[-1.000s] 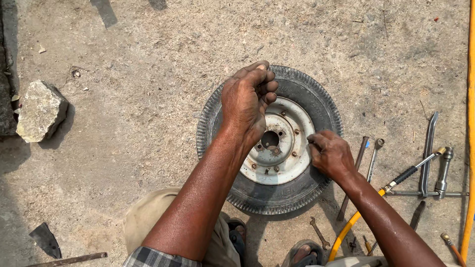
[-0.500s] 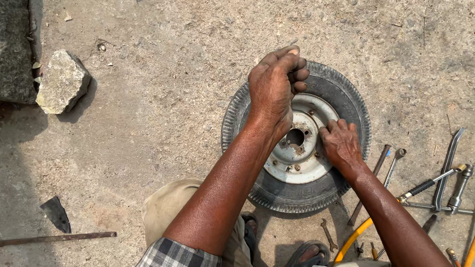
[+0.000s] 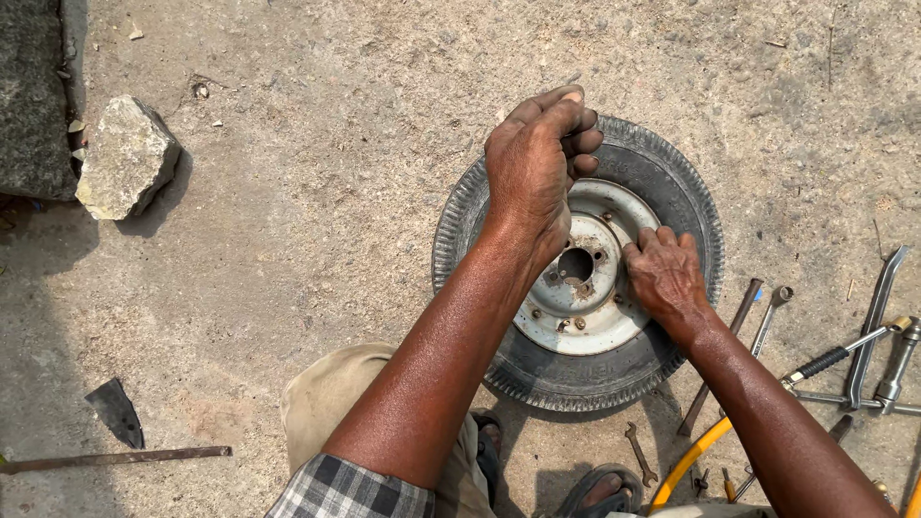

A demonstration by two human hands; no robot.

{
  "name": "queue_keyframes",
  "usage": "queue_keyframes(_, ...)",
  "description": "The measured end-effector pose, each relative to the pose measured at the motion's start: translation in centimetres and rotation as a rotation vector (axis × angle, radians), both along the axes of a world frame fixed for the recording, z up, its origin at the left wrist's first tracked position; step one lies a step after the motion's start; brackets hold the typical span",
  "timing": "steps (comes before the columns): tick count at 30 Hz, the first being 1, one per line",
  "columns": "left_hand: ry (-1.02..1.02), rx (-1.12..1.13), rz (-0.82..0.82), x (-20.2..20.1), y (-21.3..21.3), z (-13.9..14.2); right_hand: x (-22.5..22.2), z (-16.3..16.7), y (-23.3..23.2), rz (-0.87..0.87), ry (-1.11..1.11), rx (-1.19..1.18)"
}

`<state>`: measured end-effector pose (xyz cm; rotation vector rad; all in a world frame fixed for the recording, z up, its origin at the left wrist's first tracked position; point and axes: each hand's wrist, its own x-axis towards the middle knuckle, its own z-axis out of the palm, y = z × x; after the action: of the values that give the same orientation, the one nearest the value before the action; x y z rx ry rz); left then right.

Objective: The person kneels beside a tire on the ground, removes several lug nuts by hand, and then uses a lug wrench to tighten the remaining lug nuts on the wheel rim.

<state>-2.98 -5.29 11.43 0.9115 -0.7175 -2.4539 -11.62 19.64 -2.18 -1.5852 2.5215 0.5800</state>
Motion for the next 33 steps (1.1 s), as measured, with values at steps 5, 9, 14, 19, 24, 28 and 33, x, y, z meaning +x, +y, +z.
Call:
queue_keyframes(5, -0.036, -0.014, -0.022, -0.3, 0.2, -0.4, -0.3, -0.4, 0.3, -0.012, -0.007, 0.075)
queue_keyframes(9, 0.008, -0.003, -0.009, -0.8, 0.7, -0.8, -0.2, 0.8, 0.4, 0.009, -0.024, -0.005)
queue_keyframes(14, 0.009, -0.025, -0.002, -1.6, 1.6, -1.5, 0.0, 2.2, -0.3, -0.032, -0.070, 0.076)
queue_keyframes(19, 0.016, -0.034, -0.010, -2.0, 2.2, -2.6, -0.2, 2.0, -0.5, -0.035, -0.026, 0.181)
queue_keyframes(24, 0.025, -0.026, -0.014, -1.9, 2.1, -3.3, -0.8, 1.3, -0.2, 0.003, -0.056, 0.121)
queue_keyframes(28, 0.065, 0.058, -0.013, -1.9, 2.0, -3.0, -1.2, 0.8, -0.4, -0.013, -0.055, 0.263)
queue_keyframes(33, 0.132, 0.154, -0.093, -0.8, 1.8, -2.3, -1.5, -0.5, -0.3, -0.057, -0.138, 0.131)
